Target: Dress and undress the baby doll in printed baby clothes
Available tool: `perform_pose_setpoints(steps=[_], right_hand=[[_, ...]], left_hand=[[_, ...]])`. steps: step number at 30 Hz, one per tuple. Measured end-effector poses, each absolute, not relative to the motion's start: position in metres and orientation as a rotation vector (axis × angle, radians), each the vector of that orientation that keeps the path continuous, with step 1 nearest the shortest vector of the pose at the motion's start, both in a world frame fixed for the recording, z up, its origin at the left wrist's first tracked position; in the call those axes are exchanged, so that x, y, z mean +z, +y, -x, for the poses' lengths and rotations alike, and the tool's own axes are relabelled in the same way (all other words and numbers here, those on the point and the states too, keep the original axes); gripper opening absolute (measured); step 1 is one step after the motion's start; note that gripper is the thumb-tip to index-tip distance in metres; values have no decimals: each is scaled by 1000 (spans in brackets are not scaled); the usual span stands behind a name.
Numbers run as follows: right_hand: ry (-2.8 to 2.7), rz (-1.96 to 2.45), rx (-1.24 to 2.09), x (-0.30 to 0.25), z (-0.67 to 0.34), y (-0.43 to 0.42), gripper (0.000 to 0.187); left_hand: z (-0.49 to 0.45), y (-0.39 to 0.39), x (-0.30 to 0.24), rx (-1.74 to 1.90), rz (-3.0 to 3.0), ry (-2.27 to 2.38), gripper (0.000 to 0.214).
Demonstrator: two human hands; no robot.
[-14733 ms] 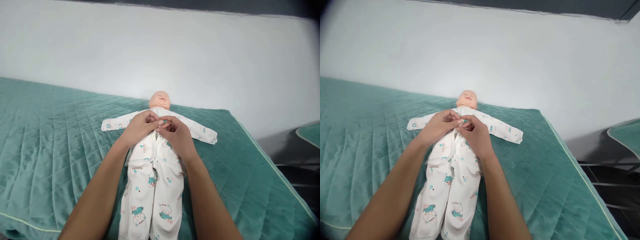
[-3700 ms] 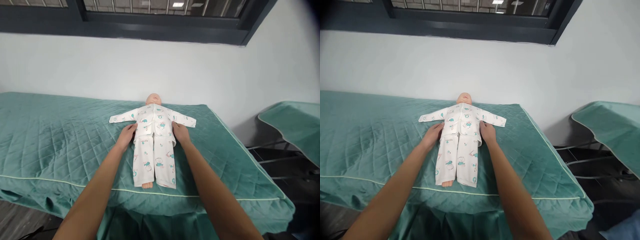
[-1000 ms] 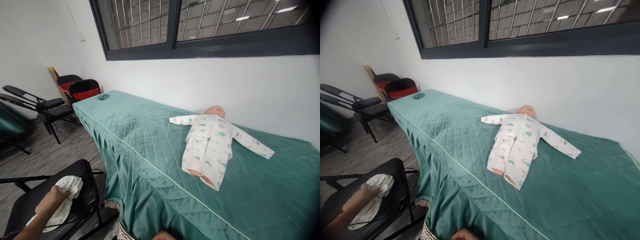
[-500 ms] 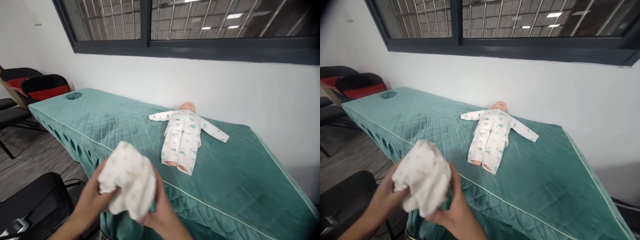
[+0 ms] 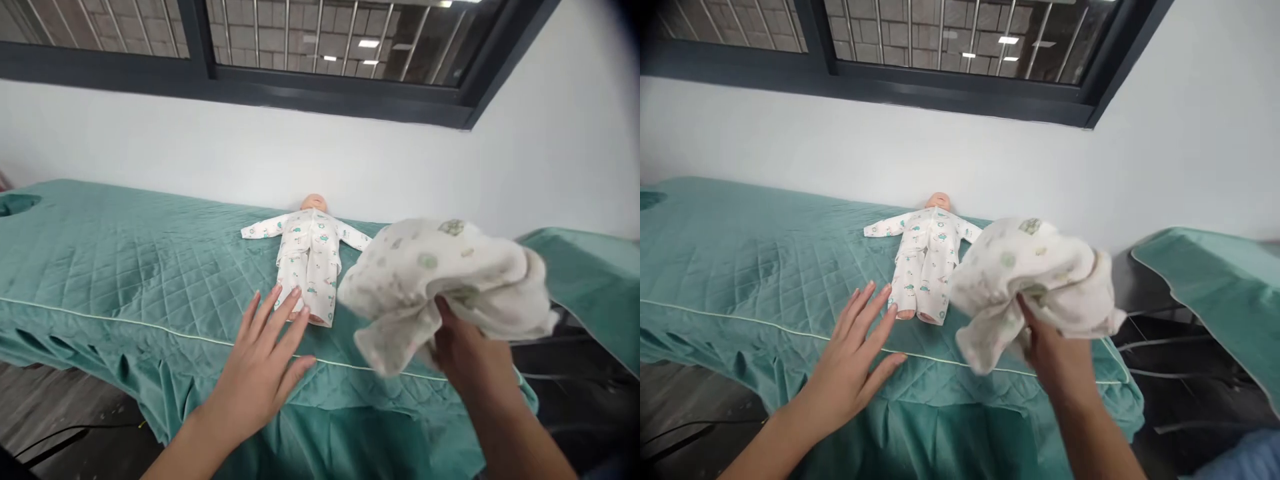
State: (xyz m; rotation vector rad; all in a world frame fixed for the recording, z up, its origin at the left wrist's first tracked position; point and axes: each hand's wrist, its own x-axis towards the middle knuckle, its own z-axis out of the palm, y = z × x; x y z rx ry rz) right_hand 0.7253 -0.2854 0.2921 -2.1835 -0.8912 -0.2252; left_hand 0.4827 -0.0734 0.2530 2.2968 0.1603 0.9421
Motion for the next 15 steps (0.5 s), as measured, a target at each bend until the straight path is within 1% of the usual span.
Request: perform_pose_setpoints(steps=[2, 4, 6, 9, 11, 13, 15], right_hand=[[-845, 2143, -352, 309, -749, -283, 40], [-802, 2132, -440, 311, -772, -273, 47], [-760, 2251, -481, 296, -794, -261, 53], [-878, 2650, -343, 255, -820, -250, 48], [-997, 2836, -287, 235, -826, -249, 52], [-1040, 2911, -310, 227, -821, -250, 61], [-1071, 2882, -371, 233, -805, -247, 67]], left_hand=[[-492, -66, 243, 935, -2277, 175, 70], [-503, -54, 233, 939, -2257, 201, 65], [-516, -39, 225, 965, -2226, 258, 57], [-532, -13, 216, 978, -2131, 397, 48], [-539, 5, 213, 964, -2080, 486, 46], [-544, 21, 211, 963, -2051, 555, 44], [-551, 36, 208, 978, -2021, 606, 43]])
